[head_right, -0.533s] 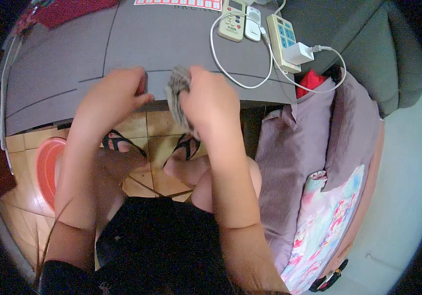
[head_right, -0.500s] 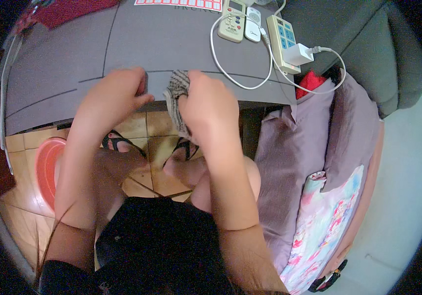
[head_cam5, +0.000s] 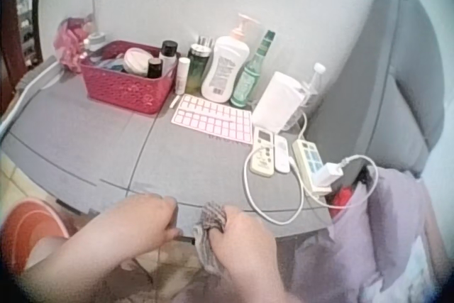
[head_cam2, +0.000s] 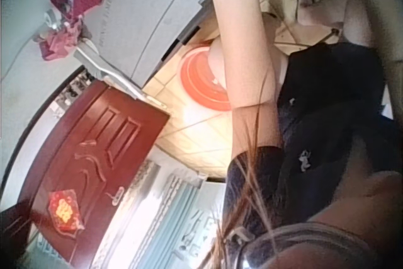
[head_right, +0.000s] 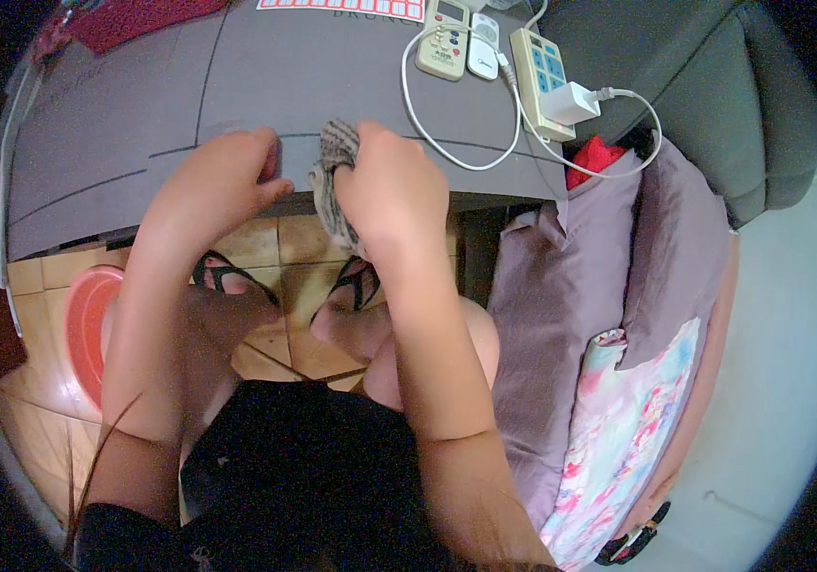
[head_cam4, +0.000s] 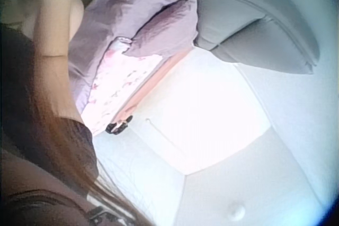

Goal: Cleaning a desk surface with a wet cloth.

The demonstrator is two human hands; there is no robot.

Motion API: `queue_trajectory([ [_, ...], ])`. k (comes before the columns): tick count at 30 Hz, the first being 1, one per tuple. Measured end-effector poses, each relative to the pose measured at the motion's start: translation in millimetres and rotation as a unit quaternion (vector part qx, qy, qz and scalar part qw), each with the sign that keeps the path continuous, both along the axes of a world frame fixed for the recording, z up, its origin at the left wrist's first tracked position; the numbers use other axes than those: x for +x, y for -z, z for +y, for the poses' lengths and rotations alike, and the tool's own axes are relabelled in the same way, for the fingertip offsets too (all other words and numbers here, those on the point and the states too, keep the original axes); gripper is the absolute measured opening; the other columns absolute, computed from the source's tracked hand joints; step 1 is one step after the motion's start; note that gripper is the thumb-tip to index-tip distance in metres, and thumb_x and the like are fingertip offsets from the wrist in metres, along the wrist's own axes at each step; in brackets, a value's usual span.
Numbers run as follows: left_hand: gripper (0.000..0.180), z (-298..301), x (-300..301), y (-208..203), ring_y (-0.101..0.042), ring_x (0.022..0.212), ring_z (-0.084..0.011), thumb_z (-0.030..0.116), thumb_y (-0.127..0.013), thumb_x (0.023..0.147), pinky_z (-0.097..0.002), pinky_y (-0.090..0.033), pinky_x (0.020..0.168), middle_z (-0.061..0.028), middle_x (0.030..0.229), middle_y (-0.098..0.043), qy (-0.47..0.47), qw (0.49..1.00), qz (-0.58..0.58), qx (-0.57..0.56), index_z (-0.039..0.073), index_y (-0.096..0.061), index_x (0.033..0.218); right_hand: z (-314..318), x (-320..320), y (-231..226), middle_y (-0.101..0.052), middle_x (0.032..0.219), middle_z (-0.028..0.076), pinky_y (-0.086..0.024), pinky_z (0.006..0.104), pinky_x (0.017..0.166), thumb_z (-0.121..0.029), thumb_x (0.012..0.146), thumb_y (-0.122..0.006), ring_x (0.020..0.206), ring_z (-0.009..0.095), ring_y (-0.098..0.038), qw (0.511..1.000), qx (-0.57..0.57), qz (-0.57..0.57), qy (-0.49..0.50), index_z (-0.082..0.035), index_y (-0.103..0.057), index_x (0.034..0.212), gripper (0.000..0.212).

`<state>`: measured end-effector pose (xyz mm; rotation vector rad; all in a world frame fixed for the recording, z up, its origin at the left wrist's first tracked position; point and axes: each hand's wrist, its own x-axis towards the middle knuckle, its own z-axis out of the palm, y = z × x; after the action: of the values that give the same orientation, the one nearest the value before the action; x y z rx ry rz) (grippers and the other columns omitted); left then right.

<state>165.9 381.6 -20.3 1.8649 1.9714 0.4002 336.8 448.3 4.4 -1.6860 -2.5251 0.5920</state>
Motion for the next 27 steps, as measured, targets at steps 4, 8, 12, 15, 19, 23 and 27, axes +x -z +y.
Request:
queue_trajectory([
  [4,0.026,3.8,6.3,1.3,-0.061,0.081,-0.0412,0.022,-0.072,0.082,-0.0474,-0.048,0.072,-0.0204,0.081,-0.064,0.015,1.000,0.002,0.000,0.000,-0.059,0.086,14.6,-6.9,16.0,-0.068,0.088,0.023,-0.052,0.0515,0.079,-0.018,0.078,-0.065,0.089,0.042,-0.066,0.993,0.072,0.078,0.054,-0.003,-0.063,0.096,0.023],
  [8,0.026,3.4,4.3,1.2,-0.061,0.081,-0.0410,0.022,-0.072,0.081,-0.0472,-0.048,0.072,-0.0203,0.081,-0.064,0.006,1.000,0.007,-0.008,0.001,-0.059,0.086,12.8,-4.9,3.8,-0.068,0.090,0.023,-0.052,0.0512,0.079,-0.019,0.078,-0.065,0.090,0.042,-0.066,0.998,0.051,0.035,0.021,-0.003,-0.063,0.096,0.024],
  [12,0.026,-2.7,-0.8,2.3,-0.061,0.081,-0.0411,0.022,-0.072,0.081,-0.0475,-0.048,0.072,-0.0204,0.081,-0.064,-0.013,1.000,0.008,-0.006,0.000,-0.059,0.086,2.6,5.9,-3.6,-0.068,0.091,0.023,-0.052,0.0512,0.080,-0.019,0.079,-0.065,0.092,0.043,-0.065,0.999,-0.026,0.000,-0.047,-0.003,-0.062,0.097,0.024],
  [15,0.027,2.0,4.3,2.7,-0.061,0.081,-0.0413,0.024,-0.072,0.081,-0.0477,-0.048,0.072,-0.0207,0.081,-0.063,0.006,1.000,-0.005,-0.009,0.000,-0.059,0.087,5.2,6.9,2.9,-0.068,0.093,0.023,-0.052,0.0504,0.082,-0.020,0.079,-0.066,0.094,0.042,-0.065,0.999,-0.033,0.021,0.006,-0.003,-0.063,0.101,0.028],
  [19,0.029,2.8,3.9,1.6,-0.061,0.081,-0.0414,0.024,-0.072,0.081,-0.0478,-0.048,0.072,-0.0212,0.081,-0.063,0.010,1.000,0.001,-0.010,0.000,-0.058,0.085,21.6,2.6,20.3,-0.069,0.097,0.022,-0.051,0.0492,0.085,-0.023,0.080,-0.066,0.096,0.042,-0.065,0.992,0.041,0.092,0.071,-0.003,-0.064,0.107,0.034],
  [23,0.029,0.3,0.2,0.5,-0.060,0.081,-0.0413,0.025,-0.072,0.080,-0.0480,-0.047,0.072,-0.0211,0.081,-0.063,0.003,1.000,0.000,-0.012,0.000,-0.056,0.083,46.4,26.6,26.1,-0.068,0.101,0.024,-0.051,0.0485,0.086,-0.023,0.081,-0.066,0.099,0.041,-0.065,0.989,0.056,0.111,0.075,-0.003,-0.064,0.108,0.034],
  [27,0.029,3.2,3.5,1.2,-0.060,0.083,-0.0413,0.025,-0.071,0.080,-0.0481,-0.047,0.072,-0.0213,0.081,-0.063,0.008,1.000,-0.005,-0.007,0.000,-0.057,0.084,52.3,41.1,20.2,-0.068,0.101,0.023,-0.051,0.0487,0.086,-0.022,0.081,-0.065,0.099,0.041,-0.064,0.992,0.040,0.070,0.093,-0.002,-0.062,0.106,0.032],
])
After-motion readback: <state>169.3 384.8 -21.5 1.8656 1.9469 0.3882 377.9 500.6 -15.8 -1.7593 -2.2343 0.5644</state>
